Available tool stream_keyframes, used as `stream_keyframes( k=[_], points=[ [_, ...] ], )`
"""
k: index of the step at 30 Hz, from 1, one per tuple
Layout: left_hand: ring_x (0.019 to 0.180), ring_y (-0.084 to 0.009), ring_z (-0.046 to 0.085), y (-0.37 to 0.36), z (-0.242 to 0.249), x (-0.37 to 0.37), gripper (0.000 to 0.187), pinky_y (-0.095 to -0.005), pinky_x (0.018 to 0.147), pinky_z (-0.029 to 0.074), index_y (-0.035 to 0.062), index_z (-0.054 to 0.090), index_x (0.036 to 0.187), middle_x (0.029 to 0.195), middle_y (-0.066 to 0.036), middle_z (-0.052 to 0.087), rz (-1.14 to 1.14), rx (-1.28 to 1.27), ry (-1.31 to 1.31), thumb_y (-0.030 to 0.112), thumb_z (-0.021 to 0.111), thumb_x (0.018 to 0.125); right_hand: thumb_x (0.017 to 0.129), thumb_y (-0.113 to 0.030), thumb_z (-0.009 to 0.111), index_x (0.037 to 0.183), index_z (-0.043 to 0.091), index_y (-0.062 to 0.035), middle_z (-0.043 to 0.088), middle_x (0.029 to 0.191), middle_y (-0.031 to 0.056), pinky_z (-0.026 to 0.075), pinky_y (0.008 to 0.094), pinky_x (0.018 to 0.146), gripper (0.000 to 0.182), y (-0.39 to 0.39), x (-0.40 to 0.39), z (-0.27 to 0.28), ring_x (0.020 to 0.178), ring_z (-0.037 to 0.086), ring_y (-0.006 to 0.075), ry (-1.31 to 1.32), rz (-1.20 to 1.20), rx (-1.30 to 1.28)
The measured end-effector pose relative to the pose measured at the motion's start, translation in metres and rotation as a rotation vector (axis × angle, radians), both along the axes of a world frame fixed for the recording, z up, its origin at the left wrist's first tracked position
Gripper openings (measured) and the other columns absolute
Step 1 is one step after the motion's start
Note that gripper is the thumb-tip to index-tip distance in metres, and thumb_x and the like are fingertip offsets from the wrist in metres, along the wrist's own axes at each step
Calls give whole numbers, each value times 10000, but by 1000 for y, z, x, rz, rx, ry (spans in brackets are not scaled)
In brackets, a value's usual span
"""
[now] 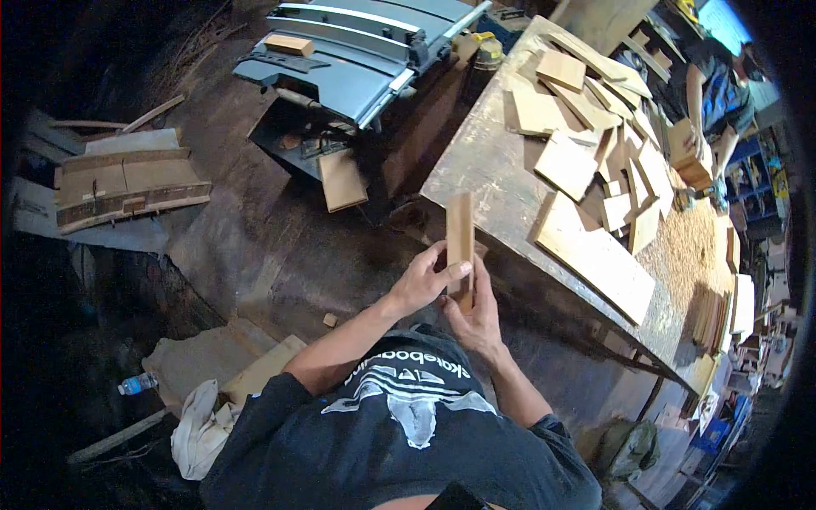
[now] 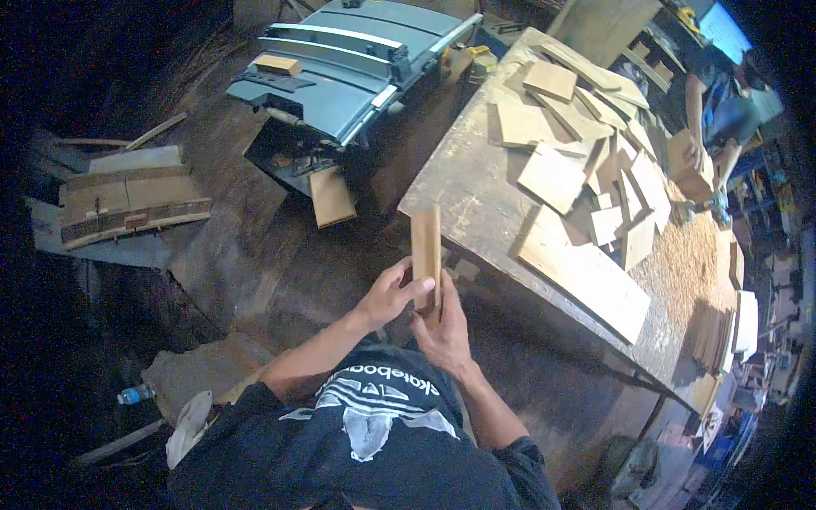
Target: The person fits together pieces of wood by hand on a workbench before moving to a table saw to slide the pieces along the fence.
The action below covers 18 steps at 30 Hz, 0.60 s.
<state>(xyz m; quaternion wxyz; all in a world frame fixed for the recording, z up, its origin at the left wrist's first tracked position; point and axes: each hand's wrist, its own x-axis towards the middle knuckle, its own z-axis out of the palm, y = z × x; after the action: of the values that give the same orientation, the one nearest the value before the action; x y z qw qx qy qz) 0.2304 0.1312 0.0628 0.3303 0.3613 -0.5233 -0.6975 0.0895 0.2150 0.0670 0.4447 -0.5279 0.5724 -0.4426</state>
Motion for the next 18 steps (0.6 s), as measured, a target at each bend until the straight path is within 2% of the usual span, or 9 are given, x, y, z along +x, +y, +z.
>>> stream_keyframes(
  k=[2,4,7,8,10,11,14,16,18],
  points=[
    [1157,-160,592,-1,-3,20,536,-324,1022,469,-26,509,1392,1265,-101,639,74,98,20,293,671,993,831,2,695,1568,229,50,483,1448,255,438,421,1112,874,-9,23,-1,1346,516,359,-11,39,43],
    [1100,-175,629,-14,9,42,488,-342,990,502,-18,519,1350,1192,-105,660,159,38,-4,275,669,991,805,-23,701,1566,228,40,508,1349,288,449,450,1079,898,-21,46,2,1267,538,414,153,134,-80],
    [948,-210,687,-30,3,93,377,-357,871,576,6,536,1237,1023,-112,669,348,151,225,258,657,985,849,-176,791,1588,214,12,466,1412,290,424,449,1101,957,-44,87,12,1321,491,432,208,350,-5],
    [912,-211,679,-36,-5,117,401,-356,833,583,14,514,1264,990,-98,648,378,171,248,259,656,979,877,-247,797,1577,261,8,476,1391,283,428,438,1092,917,-55,102,9,1306,505,407,167,432,-109],
    [851,-207,663,-47,-13,170,424,-366,768,590,28,492,1286,971,-94,628,461,216,341,261,655,972,917,-282,769,1551,330,10,473,1398,262,437,423,1080,824,-82,132,16,1288,517,378,206,599,-37],
    [832,-205,654,-54,-14,200,426,-368,750,590,34,483,1290,969,-93,621,497,201,349,269,648,975,945,-292,743,1490,440,12,533,1349,230,482,410,1016,694,-97,151,14,1207,580,332,220,589,-157],
    [798,-187,635,-68,-22,301,415,-369,712,587,47,479,1284,963,-84,610,570,183,335,298,631,991,950,-340,713,1423,520,22,602,1181,245,503,437,954,626,-141,207,7,1099,622,389,123,534,-42],
    [745,-166,635,-78,-20,361,307,-353,683,586,19,541,1155,885,-72,618,682,126,220,253,645,986,982,-345,681,1382,563,14,669,1105,209,529,424,892,551,-171,241,-2,1015,672,360,153,445,-100],
    [720,-156,631,-93,-17,416,329,-343,674,583,22,575,1058,835,-58,612,714,76,41,321,681,971,978,-335,692,1382,567,4,676,1132,202,535,407,881,543,-199,271,5,1041,678,340,143,389,-37]
  ],
)
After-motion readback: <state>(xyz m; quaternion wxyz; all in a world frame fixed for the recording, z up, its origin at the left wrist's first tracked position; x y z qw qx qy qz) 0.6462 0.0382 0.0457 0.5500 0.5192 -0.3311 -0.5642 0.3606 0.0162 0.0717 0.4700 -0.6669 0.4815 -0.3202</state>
